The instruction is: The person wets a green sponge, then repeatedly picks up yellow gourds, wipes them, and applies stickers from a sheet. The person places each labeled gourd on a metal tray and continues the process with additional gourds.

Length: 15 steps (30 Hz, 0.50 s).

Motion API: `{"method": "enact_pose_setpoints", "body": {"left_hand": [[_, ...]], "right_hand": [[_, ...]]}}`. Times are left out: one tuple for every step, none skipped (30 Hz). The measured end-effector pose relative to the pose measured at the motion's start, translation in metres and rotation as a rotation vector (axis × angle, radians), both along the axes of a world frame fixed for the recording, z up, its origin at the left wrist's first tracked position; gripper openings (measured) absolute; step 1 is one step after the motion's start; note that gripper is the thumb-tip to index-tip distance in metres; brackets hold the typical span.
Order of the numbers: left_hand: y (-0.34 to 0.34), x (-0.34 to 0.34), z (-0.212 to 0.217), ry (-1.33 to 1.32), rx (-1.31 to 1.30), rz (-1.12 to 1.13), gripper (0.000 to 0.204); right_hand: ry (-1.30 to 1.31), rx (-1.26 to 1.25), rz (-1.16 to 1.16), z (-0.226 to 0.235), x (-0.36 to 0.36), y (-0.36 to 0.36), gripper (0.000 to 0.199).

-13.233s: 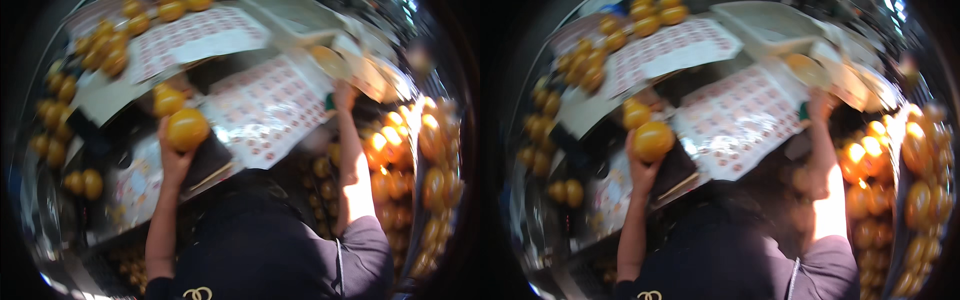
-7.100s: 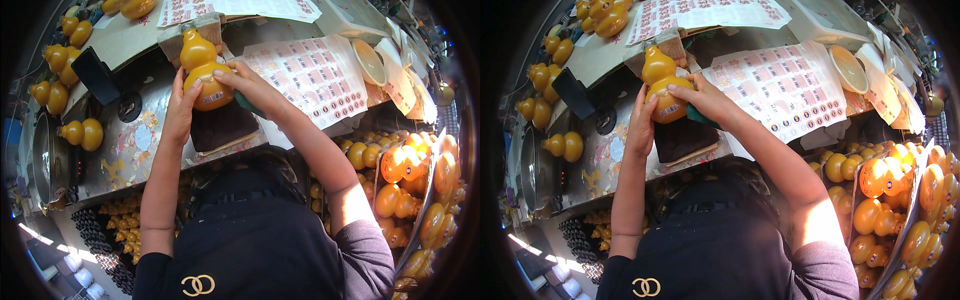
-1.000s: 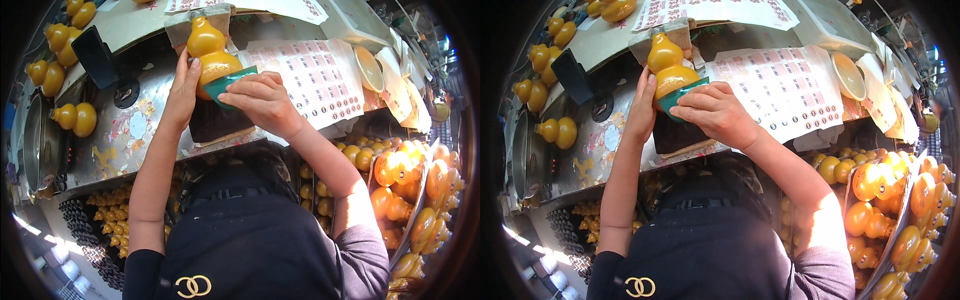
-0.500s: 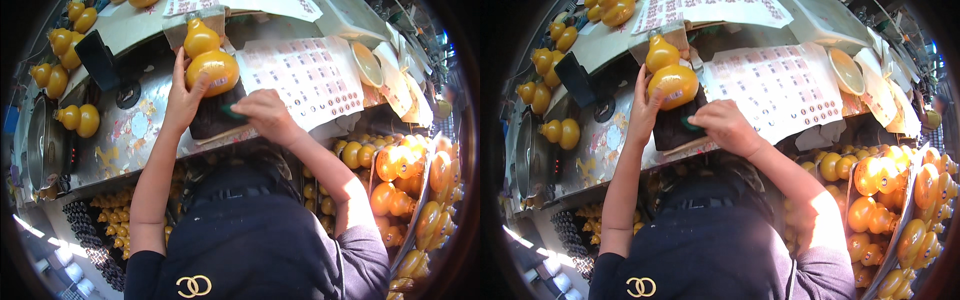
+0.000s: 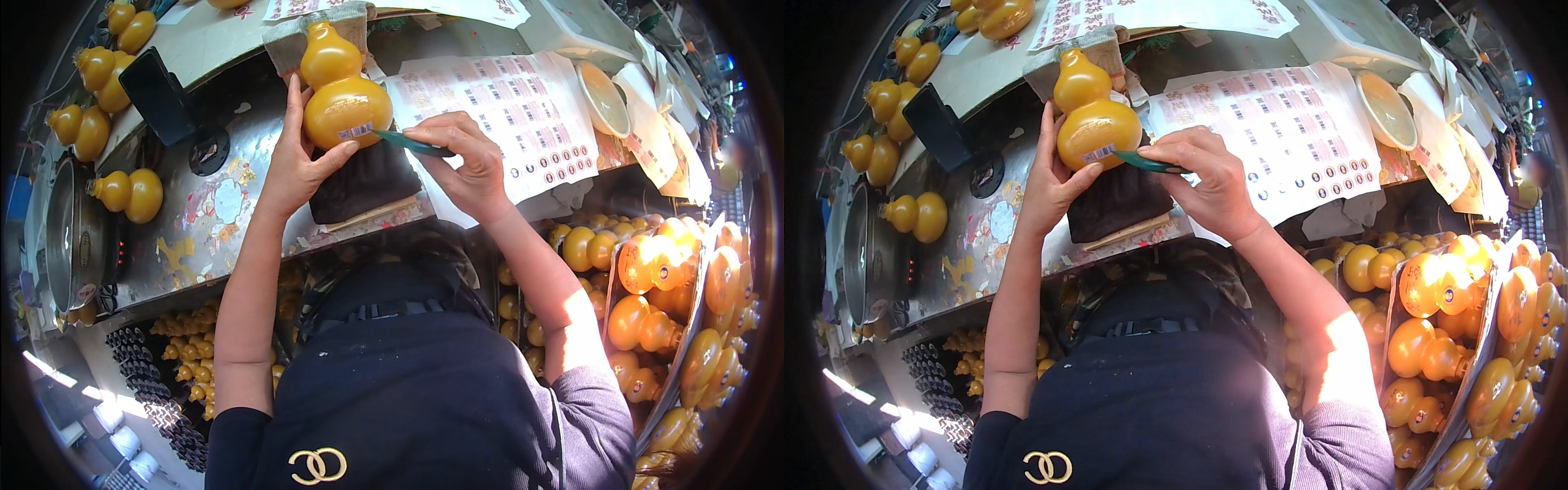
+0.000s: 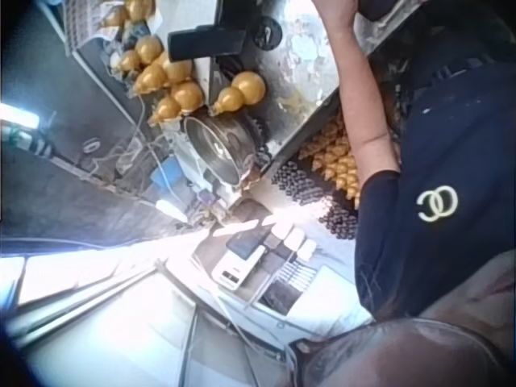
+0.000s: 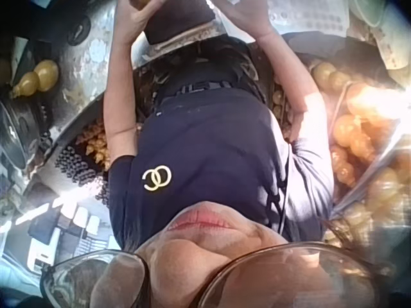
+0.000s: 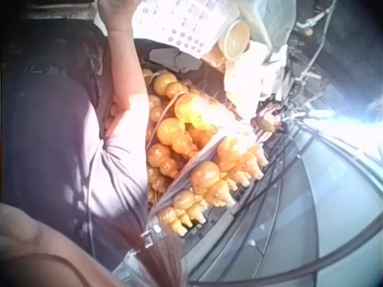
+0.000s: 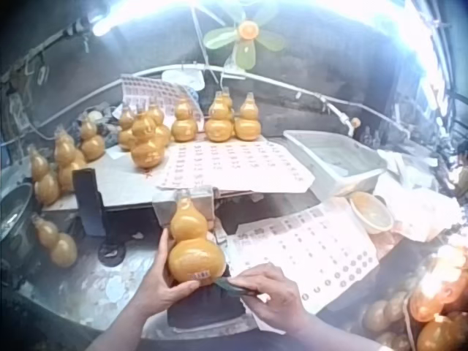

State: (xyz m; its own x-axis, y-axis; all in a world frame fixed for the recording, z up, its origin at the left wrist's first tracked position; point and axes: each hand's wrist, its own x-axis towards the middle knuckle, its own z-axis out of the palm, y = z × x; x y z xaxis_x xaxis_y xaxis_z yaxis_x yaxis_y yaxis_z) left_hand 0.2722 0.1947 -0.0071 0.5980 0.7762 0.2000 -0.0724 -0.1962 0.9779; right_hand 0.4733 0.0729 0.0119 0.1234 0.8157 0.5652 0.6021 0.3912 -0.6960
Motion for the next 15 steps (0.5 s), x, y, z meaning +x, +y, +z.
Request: {"method": "enact_pose_setpoints", "body": {"left_hand": [[0.001, 0.000, -0.001, 0.001, -0.004, -0.004, 0.107], [0.001, 0.000, -0.002, 0.004, 0.006, -0.007, 0.108], [0.002, 0.000, -0.003, 0.006, 0.016, -0.011, 0.109], [0.002, 0.000, -0.004, 0.009, 0.026, -0.015, 0.110], [0.001, 0.000, -0.004, 0.003, 0.008, -0.020, 0.110], [0.001, 0.000, -0.003, -0.006, -0.006, -0.029, 0.110], [0.001, 0.000, -0.003, -0.014, -0.021, -0.038, 0.111], [0.001, -0.001, -0.003, -0.006, -0.023, -0.042, 0.111], [0.003, -0.003, -0.003, -0.002, -0.022, -0.040, 0.111], [0.003, -0.004, -0.004, 0.003, -0.021, -0.039, 0.111], [0.004, -0.003, -0.006, 0.009, -0.017, -0.032, 0.110], [0.003, -0.003, -0.007, 0.019, -0.017, -0.025, 0.110], [0.002, -0.003, -0.007, 0.028, -0.017, -0.019, 0.110], [-0.002, -0.001, -0.005, 0.010, -0.066, -0.011, 0.109], [-0.003, 0.000, -0.005, 0.007, -0.056, -0.009, 0.108]], "right_hand": [[-0.002, 0.015, -0.001, 0.002, -0.001, 0.002, 0.044], [-0.066, 0.070, 0.008, 0.005, -0.002, 0.005, 0.042], [-0.129, 0.125, 0.016, 0.009, -0.003, 0.008, 0.041], [-0.192, 0.180, 0.024, 0.010, -0.005, 0.011, 0.039], [-0.258, 0.213, 0.036, 0.010, -0.008, 0.013, 0.038], [-0.327, 0.250, 0.045, 0.009, -0.012, 0.016, 0.036], [-0.396, 0.286, 0.053, 0.008, -0.014, 0.018, 0.034], [-0.441, 0.272, 0.080, 0.004, -0.017, 0.017, 0.031], [-0.475, 0.242, 0.114, 0.004, -0.017, 0.016, 0.030], [-0.456, 0.202, 0.162, 0.000, -0.016, 0.014, 0.029], [-0.437, 0.161, 0.210, -0.002, -0.014, 0.014, 0.027], [-0.335, 0.118, 0.216, 0.000, -0.013, 0.015, 0.026], [-0.233, 0.076, 0.222, 0.005, -0.011, 0.018, 0.025], [-0.131, 0.034, 0.227, 0.011, -0.009, 0.021, 0.024], [-0.118, 0.012, 0.226, 0.020, -0.009, 0.026, 0.025]]}}
